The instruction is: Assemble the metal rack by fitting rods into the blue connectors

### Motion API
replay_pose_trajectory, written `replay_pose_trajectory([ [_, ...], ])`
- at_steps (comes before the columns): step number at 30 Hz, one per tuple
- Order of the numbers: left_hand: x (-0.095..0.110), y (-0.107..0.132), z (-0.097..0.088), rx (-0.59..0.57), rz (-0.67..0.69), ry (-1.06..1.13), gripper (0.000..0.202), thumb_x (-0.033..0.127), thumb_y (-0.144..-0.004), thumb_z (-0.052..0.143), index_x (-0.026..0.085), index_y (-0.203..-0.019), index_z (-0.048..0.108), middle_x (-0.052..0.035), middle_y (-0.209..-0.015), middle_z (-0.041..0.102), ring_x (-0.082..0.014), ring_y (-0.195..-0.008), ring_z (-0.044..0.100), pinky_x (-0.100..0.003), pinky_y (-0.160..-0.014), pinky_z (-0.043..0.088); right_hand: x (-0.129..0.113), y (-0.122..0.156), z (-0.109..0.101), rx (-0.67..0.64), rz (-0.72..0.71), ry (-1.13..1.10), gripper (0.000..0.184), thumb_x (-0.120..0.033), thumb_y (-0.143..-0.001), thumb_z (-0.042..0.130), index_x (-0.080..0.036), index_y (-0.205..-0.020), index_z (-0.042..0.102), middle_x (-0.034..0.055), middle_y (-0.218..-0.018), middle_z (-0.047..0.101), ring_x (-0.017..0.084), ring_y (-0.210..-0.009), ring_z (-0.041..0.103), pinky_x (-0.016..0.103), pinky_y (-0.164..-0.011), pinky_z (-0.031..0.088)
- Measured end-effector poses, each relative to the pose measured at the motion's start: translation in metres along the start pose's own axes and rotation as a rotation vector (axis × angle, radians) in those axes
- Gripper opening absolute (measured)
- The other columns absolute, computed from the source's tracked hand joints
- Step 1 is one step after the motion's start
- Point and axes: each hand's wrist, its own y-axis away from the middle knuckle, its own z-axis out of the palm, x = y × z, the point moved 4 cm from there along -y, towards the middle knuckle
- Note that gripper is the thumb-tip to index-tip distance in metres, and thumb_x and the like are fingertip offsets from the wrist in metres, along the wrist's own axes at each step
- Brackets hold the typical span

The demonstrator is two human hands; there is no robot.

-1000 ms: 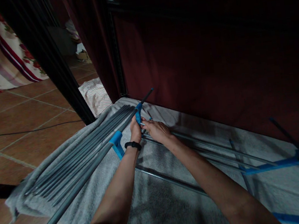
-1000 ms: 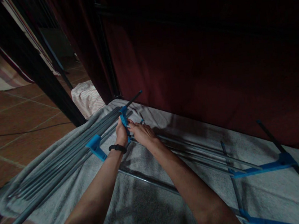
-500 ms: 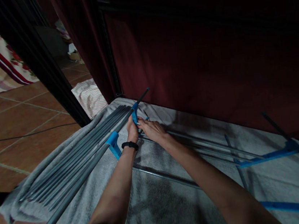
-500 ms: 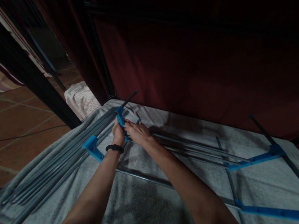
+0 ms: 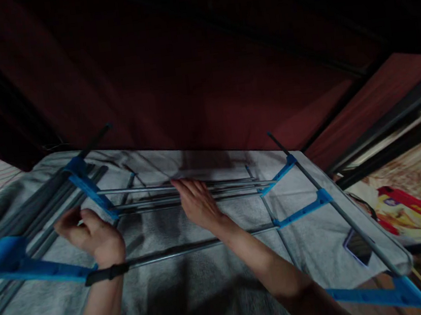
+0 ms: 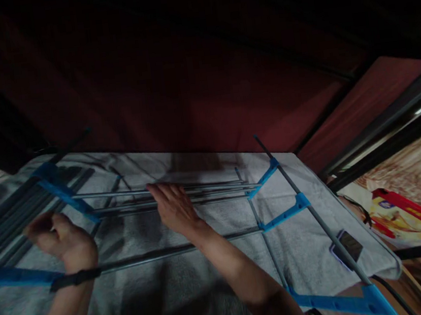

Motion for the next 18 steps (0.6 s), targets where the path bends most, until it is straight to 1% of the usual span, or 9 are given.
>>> replay_pose_trajectory([
  [2,0.017,0.008,0.023,-0.057,0.082,-0.114,0.040,0.048,-0.093,0.045,0.018,-0.111,0.062,-0.0124,-0.105,0.066,-0.0316,-0.106,0.059,-0.049,-0.090,0.047,0.037,0.043,-0.001,0.126,0.212,-0.079,0.046,-0.017,-0.095,0.033,-0.022,-0.138,0.047,0.0107,-0.135,0.055,0.021,-0.126,0.047,0.038,-0.108,0.037],
  [4,0.029,0.015,0.046,-0.111,0.161,-0.228,0.038,0.043,-0.091,0.049,0.019,-0.119,0.061,-0.0136,-0.113,0.065,-0.0332,-0.112,0.057,-0.051,-0.094,0.045,0.084,0.088,-0.001,0.297,0.484,-0.160,0.038,-0.020,-0.092,0.034,-0.020,-0.125,0.053,0.0121,-0.122,0.059,0.022,-0.119,0.051,0.040,-0.103,0.042],
  [6,0.037,0.020,0.066,-0.155,0.235,-0.342,0.041,0.037,-0.090,0.050,0.020,-0.127,0.057,-0.0148,-0.121,0.062,-0.0343,-0.118,0.055,-0.053,-0.099,0.043,0.133,0.131,-0.003,0.481,0.808,-0.207,0.036,-0.021,-0.088,0.034,-0.018,-0.120,0.051,0.0132,-0.117,0.059,0.023,-0.112,0.055,0.038,-0.096,0.047],
  [7,0.040,0.021,0.075,-0.176,0.274,-0.398,0.043,0.034,-0.091,0.050,0.021,-0.131,0.055,-0.0154,-0.125,0.060,-0.0345,-0.121,0.053,-0.053,-0.101,0.041,0.156,0.148,-0.006,0.551,0.941,-0.216,0.038,-0.022,-0.086,0.035,-0.017,-0.121,0.049,0.0140,-0.116,0.058,0.022,-0.109,0.056,0.037,-0.093,0.049],
  [8,0.041,0.020,0.085,-0.203,0.314,-0.452,0.044,0.031,-0.091,0.049,0.021,-0.134,0.053,-0.0160,-0.129,0.058,-0.0343,-0.124,0.051,-0.053,-0.103,0.040,0.176,0.162,-0.009,0.606,1.028,-0.215,0.041,-0.024,-0.084,0.037,-0.016,-0.123,0.047,0.0150,-0.118,0.057,0.023,-0.110,0.056,0.037,-0.093,0.049],
  [10,0.042,0.014,0.106,-0.286,0.397,-0.542,0.047,0.027,-0.093,0.046,0.021,-0.139,0.049,-0.0166,-0.136,0.055,-0.0332,-0.129,0.048,-0.052,-0.107,0.037,0.209,0.178,-0.020,0.726,1.100,-0.208,0.052,-0.026,-0.081,0.039,-0.013,-0.131,0.042,0.0181,-0.128,0.052,0.024,-0.117,0.053,0.037,-0.098,0.047],
  [12,0.040,0.003,0.128,-0.390,0.462,-0.600,0.046,0.026,-0.094,0.046,0.020,-0.139,0.050,-0.0167,-0.136,0.056,-0.0323,-0.127,0.050,-0.051,-0.108,0.035,0.232,0.180,-0.029,0.795,1.084,-0.239,0.062,-0.027,-0.078,0.041,-0.010,-0.138,0.036,0.0204,-0.139,0.045,0.024,-0.125,0.049,0.038,-0.104,0.043],
  [15,0.032,-0.010,0.153,-0.538,0.473,-0.659,0.036,0.027,-0.095,0.046,0.020,-0.127,0.060,-0.0149,-0.116,0.067,-0.0309,-0.109,0.061,-0.048,-0.099,0.041,0.252,0.170,-0.035,0.779,0.990,-0.343,0.068,-0.026,-0.077,0.041,-0.012,-0.143,0.033,0.0184,-0.142,0.046,0.022,-0.125,0.051,0.038,-0.107,0.041],
  [18,0.024,-0.012,0.161,-0.630,0.441,-0.684,0.029,0.031,-0.097,0.043,0.022,-0.110,0.067,-0.0113,-0.101,0.071,-0.0280,-0.093,0.066,-0.041,-0.084,0.046,0.261,0.159,-0.034,0.750,0.909,-0.428,0.063,-0.026,-0.077,0.039,-0.015,-0.140,0.037,0.0147,-0.132,0.057,0.019,-0.115,0.058,0.038,-0.102,0.044],
])
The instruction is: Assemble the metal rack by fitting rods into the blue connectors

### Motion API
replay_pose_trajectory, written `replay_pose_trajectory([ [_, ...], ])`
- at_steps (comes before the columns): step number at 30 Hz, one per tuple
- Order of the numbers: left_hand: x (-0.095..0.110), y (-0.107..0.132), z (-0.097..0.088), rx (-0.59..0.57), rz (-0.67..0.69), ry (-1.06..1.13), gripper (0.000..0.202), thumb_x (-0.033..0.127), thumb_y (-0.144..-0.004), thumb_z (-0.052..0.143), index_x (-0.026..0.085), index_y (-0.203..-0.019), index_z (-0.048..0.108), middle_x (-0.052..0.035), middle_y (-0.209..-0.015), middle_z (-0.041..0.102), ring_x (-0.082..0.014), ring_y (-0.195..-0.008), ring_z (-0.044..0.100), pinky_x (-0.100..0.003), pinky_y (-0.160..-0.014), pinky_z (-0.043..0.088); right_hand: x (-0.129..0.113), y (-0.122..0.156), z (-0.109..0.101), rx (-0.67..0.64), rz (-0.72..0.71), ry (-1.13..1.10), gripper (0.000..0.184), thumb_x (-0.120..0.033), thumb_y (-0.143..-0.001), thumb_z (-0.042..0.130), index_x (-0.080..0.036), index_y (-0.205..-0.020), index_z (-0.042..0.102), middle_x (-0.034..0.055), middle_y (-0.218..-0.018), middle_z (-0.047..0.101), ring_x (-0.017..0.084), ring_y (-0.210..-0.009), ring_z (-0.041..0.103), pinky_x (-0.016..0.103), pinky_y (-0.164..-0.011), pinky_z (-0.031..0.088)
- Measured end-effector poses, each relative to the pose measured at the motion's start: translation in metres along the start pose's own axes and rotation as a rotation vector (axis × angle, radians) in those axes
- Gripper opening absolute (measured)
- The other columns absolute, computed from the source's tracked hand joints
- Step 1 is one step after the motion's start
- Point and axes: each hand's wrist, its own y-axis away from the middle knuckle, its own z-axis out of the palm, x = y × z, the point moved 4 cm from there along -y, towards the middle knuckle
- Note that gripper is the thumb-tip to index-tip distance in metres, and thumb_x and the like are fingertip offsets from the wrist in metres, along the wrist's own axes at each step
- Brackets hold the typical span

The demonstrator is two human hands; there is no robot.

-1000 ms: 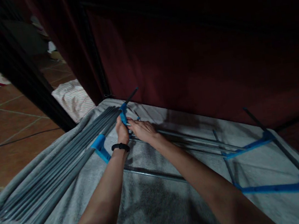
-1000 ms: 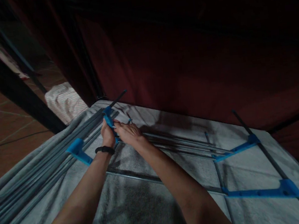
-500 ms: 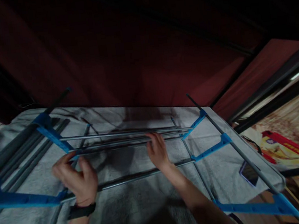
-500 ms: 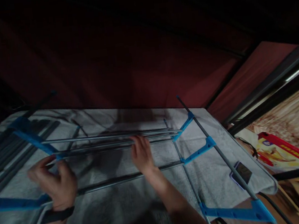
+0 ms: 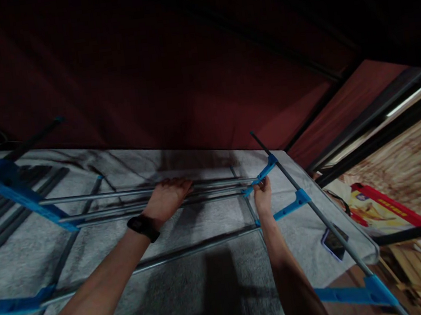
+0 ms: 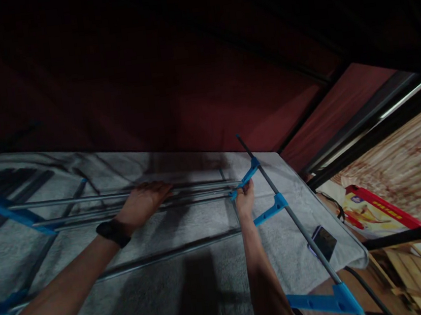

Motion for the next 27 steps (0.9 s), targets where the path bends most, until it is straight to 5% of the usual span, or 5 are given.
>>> replay_pose_trajectory([
  [7,-0.009,0.002,-0.003,0.006,-0.036,-0.035,0.033,0.038,-0.099,0.041,0.023,-0.112,0.067,-0.0100,-0.096,0.072,-0.0278,-0.087,0.067,-0.037,-0.072,0.045,0.000,-0.008,0.001,0.028,0.029,0.048,0.039,-0.038,-0.080,0.046,-0.018,-0.113,0.050,0.0090,-0.099,0.065,0.019,-0.088,0.062,0.033,-0.083,0.050],
  [14,-0.005,0.003,-0.007,-0.051,-0.011,-0.004,0.032,0.036,-0.100,0.040,0.022,-0.109,0.066,-0.0092,-0.096,0.072,-0.0248,-0.085,0.068,-0.033,-0.069,0.044,-0.002,-0.013,-0.004,0.073,-0.016,0.084,0.025,-0.039,-0.079,0.048,-0.021,-0.095,0.053,0.0057,-0.089,0.066,0.020,-0.079,0.060,0.032,-0.077,0.046],
  [27,-0.012,-0.001,-0.006,-0.164,-0.029,-0.072,0.037,0.042,-0.101,0.034,0.022,-0.109,0.064,-0.0081,-0.090,0.074,-0.0268,-0.080,0.070,-0.033,-0.062,0.040,-0.008,-0.013,-0.006,0.055,0.004,0.142,0.027,-0.046,-0.083,0.049,-0.021,-0.088,0.058,0.0051,-0.080,0.068,0.021,-0.076,0.059,0.029,-0.070,0.042],
])
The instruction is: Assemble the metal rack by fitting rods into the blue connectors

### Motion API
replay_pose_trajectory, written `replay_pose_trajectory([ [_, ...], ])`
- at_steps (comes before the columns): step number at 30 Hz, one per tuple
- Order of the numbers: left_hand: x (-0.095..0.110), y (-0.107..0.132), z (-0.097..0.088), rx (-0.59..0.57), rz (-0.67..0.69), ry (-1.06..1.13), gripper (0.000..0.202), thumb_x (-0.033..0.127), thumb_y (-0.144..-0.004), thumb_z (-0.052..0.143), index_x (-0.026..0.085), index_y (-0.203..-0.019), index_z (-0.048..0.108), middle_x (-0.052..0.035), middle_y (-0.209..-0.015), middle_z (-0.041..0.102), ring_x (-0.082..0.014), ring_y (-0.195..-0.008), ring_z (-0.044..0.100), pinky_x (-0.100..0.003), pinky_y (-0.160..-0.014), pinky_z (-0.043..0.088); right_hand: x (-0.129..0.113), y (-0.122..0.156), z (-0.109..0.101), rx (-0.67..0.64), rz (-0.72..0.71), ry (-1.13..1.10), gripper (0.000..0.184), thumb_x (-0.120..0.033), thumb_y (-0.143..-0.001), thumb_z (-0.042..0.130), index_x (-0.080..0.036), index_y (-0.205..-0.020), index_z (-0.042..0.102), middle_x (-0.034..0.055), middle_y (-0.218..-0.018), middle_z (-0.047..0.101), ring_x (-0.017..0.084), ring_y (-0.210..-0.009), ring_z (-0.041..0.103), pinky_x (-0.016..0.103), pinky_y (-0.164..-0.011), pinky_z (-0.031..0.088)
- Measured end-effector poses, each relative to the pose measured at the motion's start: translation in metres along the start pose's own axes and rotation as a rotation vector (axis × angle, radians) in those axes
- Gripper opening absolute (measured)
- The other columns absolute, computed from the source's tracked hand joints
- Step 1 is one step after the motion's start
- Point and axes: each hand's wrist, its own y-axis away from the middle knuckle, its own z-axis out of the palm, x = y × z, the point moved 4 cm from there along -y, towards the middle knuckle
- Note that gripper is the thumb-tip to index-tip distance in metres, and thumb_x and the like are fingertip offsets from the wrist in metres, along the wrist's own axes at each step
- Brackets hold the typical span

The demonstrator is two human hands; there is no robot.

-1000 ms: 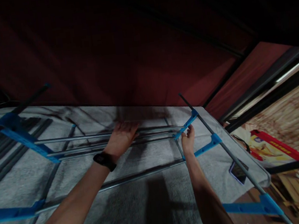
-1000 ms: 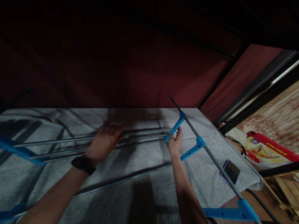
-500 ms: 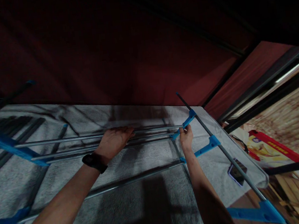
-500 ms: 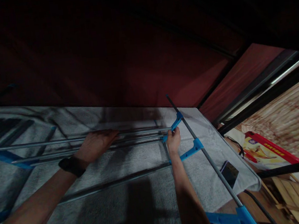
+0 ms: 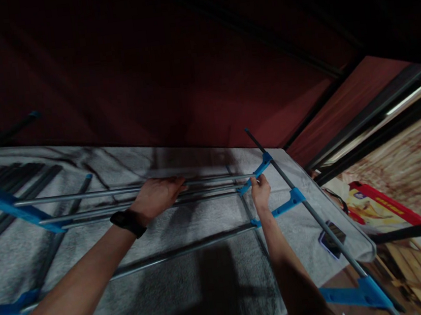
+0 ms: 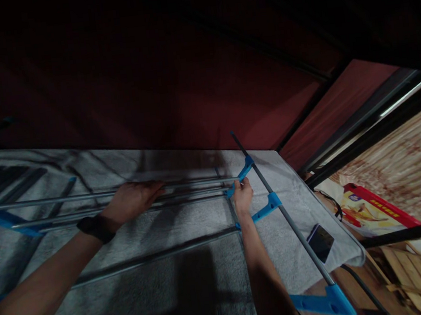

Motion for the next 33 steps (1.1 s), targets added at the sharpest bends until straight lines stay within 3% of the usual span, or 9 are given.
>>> replay_pose_trajectory([
  [4,-0.002,0.000,-0.003,-0.022,0.004,0.015,0.039,0.041,-0.102,0.032,0.021,-0.106,0.065,-0.0084,-0.090,0.074,-0.0267,-0.079,0.069,-0.033,-0.064,0.040,-0.003,0.003,0.001,-0.011,-0.009,0.016,0.028,-0.047,-0.085,0.047,-0.021,-0.086,0.057,0.0058,-0.079,0.068,0.021,-0.074,0.060,0.029,-0.069,0.041],
  [11,-0.007,0.003,0.008,-0.080,-0.037,0.042,0.040,0.042,-0.101,0.033,0.021,-0.108,0.066,-0.0101,-0.087,0.074,-0.0255,-0.076,0.069,-0.032,-0.065,0.042,-0.010,0.005,0.003,-0.034,-0.032,0.027,0.031,-0.048,-0.086,0.047,-0.020,-0.088,0.060,0.0075,-0.077,0.069,0.022,-0.070,0.061,0.029,-0.066,0.040],
  [18,0.000,0.012,-0.016,0.022,-0.024,0.051,0.030,0.036,-0.099,0.042,0.019,-0.099,0.066,-0.0102,-0.093,0.074,-0.0214,-0.082,0.069,-0.030,-0.070,0.044,0.001,0.006,0.005,0.024,0.012,0.027,0.031,-0.048,-0.079,0.057,-0.019,-0.089,0.062,0.0052,-0.079,0.066,0.021,-0.074,0.057,0.032,-0.071,0.040],
  [22,-0.006,0.016,-0.019,0.009,-0.018,0.025,0.025,0.035,-0.099,0.045,0.019,-0.101,0.065,-0.0073,-0.096,0.074,-0.0205,-0.086,0.069,-0.029,-0.068,0.044,0.012,-0.003,0.019,-0.104,0.093,-0.316,0.033,-0.037,-0.063,0.072,-0.020,-0.089,0.064,0.0002,-0.083,0.064,0.019,-0.080,0.057,0.032,-0.076,0.042],
  [24,-0.009,0.020,-0.020,0.014,-0.016,0.010,0.024,0.034,-0.099,0.046,0.019,-0.101,0.064,-0.0067,-0.097,0.073,-0.0203,-0.087,0.069,-0.029,-0.068,0.043,0.016,-0.005,0.025,-0.171,0.203,-0.594,0.027,-0.032,-0.061,0.069,-0.021,-0.085,0.064,-0.0021,-0.086,0.064,0.017,-0.085,0.058,0.030,-0.076,0.044],
  [27,-0.014,0.028,-0.023,0.029,-0.032,-0.005,0.023,0.033,-0.098,0.047,0.018,-0.100,0.064,-0.0074,-0.096,0.073,-0.0200,-0.088,0.069,-0.029,-0.070,0.043,0.015,-0.004,0.028,-0.170,0.284,-0.910,0.018,-0.029,-0.065,0.064,-0.022,-0.081,0.061,-0.0040,-0.090,0.062,0.013,-0.090,0.059,0.026,-0.076,0.046],
  [33,-0.024,0.039,-0.021,0.044,-0.088,-0.010,0.023,0.033,-0.099,0.046,0.019,-0.100,0.064,-0.0084,-0.097,0.071,-0.0219,-0.086,0.069,-0.033,-0.069,0.044,0.014,-0.007,0.032,-0.168,0.241,-0.890,0.031,-0.027,-0.061,0.081,-0.021,-0.082,0.060,-0.0062,-0.083,0.056,0.009,-0.078,0.053,0.024,-0.073,0.047],
])
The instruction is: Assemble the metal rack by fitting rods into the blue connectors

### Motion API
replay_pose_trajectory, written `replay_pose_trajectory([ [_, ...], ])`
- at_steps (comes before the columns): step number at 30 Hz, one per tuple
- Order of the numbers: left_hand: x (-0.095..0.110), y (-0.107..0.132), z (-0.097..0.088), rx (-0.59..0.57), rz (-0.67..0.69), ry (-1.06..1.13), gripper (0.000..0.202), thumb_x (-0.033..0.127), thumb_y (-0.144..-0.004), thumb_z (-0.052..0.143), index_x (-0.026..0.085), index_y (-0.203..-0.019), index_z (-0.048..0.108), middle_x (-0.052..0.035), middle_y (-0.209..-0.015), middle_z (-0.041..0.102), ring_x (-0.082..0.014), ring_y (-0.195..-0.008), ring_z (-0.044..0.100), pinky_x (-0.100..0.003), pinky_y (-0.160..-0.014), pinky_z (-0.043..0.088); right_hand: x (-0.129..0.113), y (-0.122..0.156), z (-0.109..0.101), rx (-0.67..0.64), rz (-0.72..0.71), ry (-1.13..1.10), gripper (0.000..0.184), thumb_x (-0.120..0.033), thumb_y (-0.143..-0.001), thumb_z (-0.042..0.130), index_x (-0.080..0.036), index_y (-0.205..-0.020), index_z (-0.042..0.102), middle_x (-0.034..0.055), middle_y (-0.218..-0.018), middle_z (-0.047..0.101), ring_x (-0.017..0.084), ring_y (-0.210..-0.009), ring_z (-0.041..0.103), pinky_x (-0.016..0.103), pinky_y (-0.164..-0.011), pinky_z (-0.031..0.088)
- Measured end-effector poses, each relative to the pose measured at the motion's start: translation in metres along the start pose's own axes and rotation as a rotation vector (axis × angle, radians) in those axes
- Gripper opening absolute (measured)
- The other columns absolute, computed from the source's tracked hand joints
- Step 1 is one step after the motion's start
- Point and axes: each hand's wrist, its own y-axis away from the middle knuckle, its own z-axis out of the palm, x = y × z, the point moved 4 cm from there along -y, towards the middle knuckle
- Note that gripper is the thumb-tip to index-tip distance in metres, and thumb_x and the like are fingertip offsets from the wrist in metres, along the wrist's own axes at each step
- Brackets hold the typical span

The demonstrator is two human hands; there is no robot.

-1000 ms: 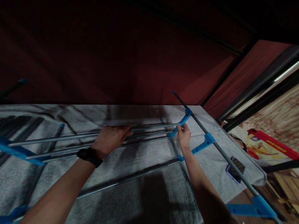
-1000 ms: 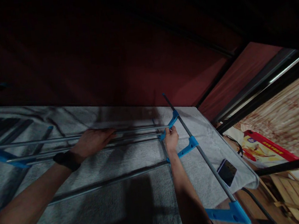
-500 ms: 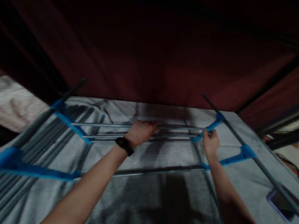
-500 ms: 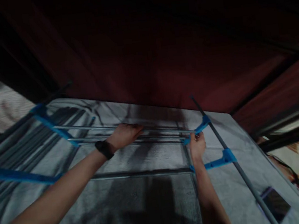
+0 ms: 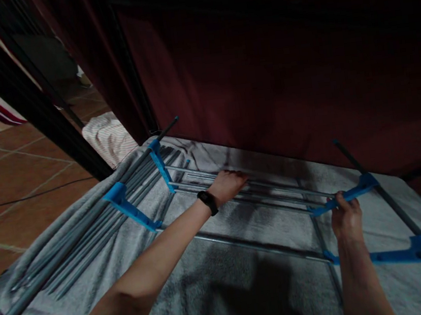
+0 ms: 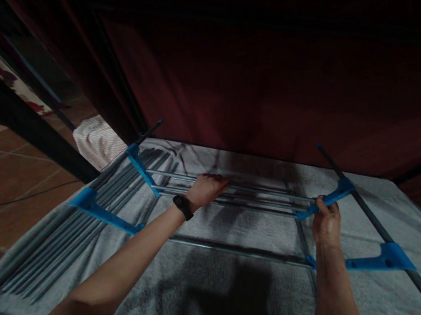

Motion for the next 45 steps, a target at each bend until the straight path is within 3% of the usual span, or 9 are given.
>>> replay_pose_trajectory([
  [10,-0.015,0.022,-0.001,0.104,-0.083,-0.032,0.020,0.015,-0.095,0.045,0.017,-0.100,0.064,-0.0114,-0.093,0.067,-0.0231,-0.086,0.064,-0.040,-0.084,0.042,0.005,-0.005,-0.003,-0.082,-0.008,-0.002,0.027,-0.025,-0.066,0.079,-0.020,-0.083,0.057,-0.0058,-0.080,0.054,0.008,-0.074,0.053,0.021,-0.072,0.045],
  [14,-0.023,0.047,-0.008,0.234,-0.174,-0.007,0.026,0.015,-0.095,0.043,0.017,-0.112,0.063,-0.0121,-0.101,0.065,-0.0246,-0.099,0.060,-0.044,-0.098,0.039,0.006,-0.005,-0.003,-0.075,0.009,-0.014,0.030,-0.026,-0.065,0.081,-0.021,-0.082,0.057,-0.0070,-0.076,0.052,0.008,-0.069,0.050,0.021,-0.066,0.043],
  [17,-0.030,0.079,-0.005,0.413,-0.403,0.092,0.026,0.022,-0.097,0.043,0.020,-0.117,0.060,-0.0127,-0.113,0.062,-0.0259,-0.111,0.056,-0.046,-0.102,0.038,0.007,-0.005,-0.003,-0.072,0.003,-0.038,0.034,-0.025,-0.061,0.083,-0.020,-0.082,0.057,-0.0073,-0.076,0.051,0.007,-0.069,0.050,0.020,-0.066,0.043],
  [21,-0.048,0.126,0.029,0.618,-0.957,0.415,0.023,0.030,-0.099,0.036,0.020,-0.101,0.056,-0.0114,-0.101,0.063,-0.0233,-0.098,0.060,-0.039,-0.084,0.050,0.008,-0.008,-0.004,-0.078,-0.002,-0.026,0.033,-0.025,-0.061,0.083,-0.020,-0.082,0.057,-0.0062,-0.078,0.052,0.007,-0.069,0.051,0.021,-0.067,0.046],
  [24,-0.051,0.136,0.054,0.626,-1.047,0.677,0.017,0.029,-0.096,0.039,0.022,-0.096,0.054,-0.0075,-0.093,0.065,-0.0200,-0.088,0.063,-0.035,-0.078,0.052,0.009,-0.009,-0.006,-0.079,0.006,-0.027,0.035,-0.025,-0.059,0.084,-0.020,-0.081,0.058,-0.0057,-0.078,0.053,0.007,-0.070,0.052,0.020,-0.065,0.045],
  [28,-0.042,0.123,0.055,0.550,-0.924,0.734,0.016,0.024,-0.093,0.042,0.020,-0.099,0.056,-0.0061,-0.087,0.065,-0.0187,-0.080,0.063,-0.034,-0.075,0.053,0.008,-0.009,-0.006,-0.083,0.000,-0.002,0.035,-0.028,-0.060,0.084,-0.021,-0.080,0.057,-0.0059,-0.076,0.052,0.008,-0.069,0.051,0.020,-0.063,0.045],
  [34,-0.041,0.057,0.027,0.344,-0.445,0.369,0.032,0.018,-0.091,0.045,0.017,-0.117,0.064,-0.0138,-0.114,0.066,-0.0245,-0.109,0.061,-0.040,-0.099,0.047,0.000,-0.002,0.003,-0.075,-0.014,0.013,0.037,-0.030,-0.061,0.083,-0.020,-0.080,0.054,-0.0063,-0.075,0.051,0.007,-0.068,0.051,0.020,-0.065,0.044],
  [41,-0.056,-0.018,0.070,-0.246,-0.146,0.335,0.038,0.024,-0.086,0.054,0.021,-0.122,0.065,-0.0091,-0.119,0.070,-0.0221,-0.109,0.065,-0.031,-0.093,0.048,-0.006,0.003,0.009,-0.075,-0.033,0.062,0.038,-0.036,-0.063,0.080,-0.020,-0.083,0.053,-0.0069,-0.075,0.048,0.006,-0.066,0.048,0.019,-0.064,0.041],
  [45,-0.056,-0.027,0.069,-0.225,-0.084,0.319,0.035,0.029,-0.096,0.037,0.021,-0.107,0.069,-0.0076,-0.107,0.072,-0.0194,-0.100,0.066,-0.028,-0.087,0.048,-0.006,0.007,0.009,-0.061,-0.060,0.155,0.038,-0.047,-0.069,0.074,-0.022,-0.086,0.051,-0.0070,-0.075,0.048,0.009,-0.068,0.049,0.022,-0.065,0.041],
])
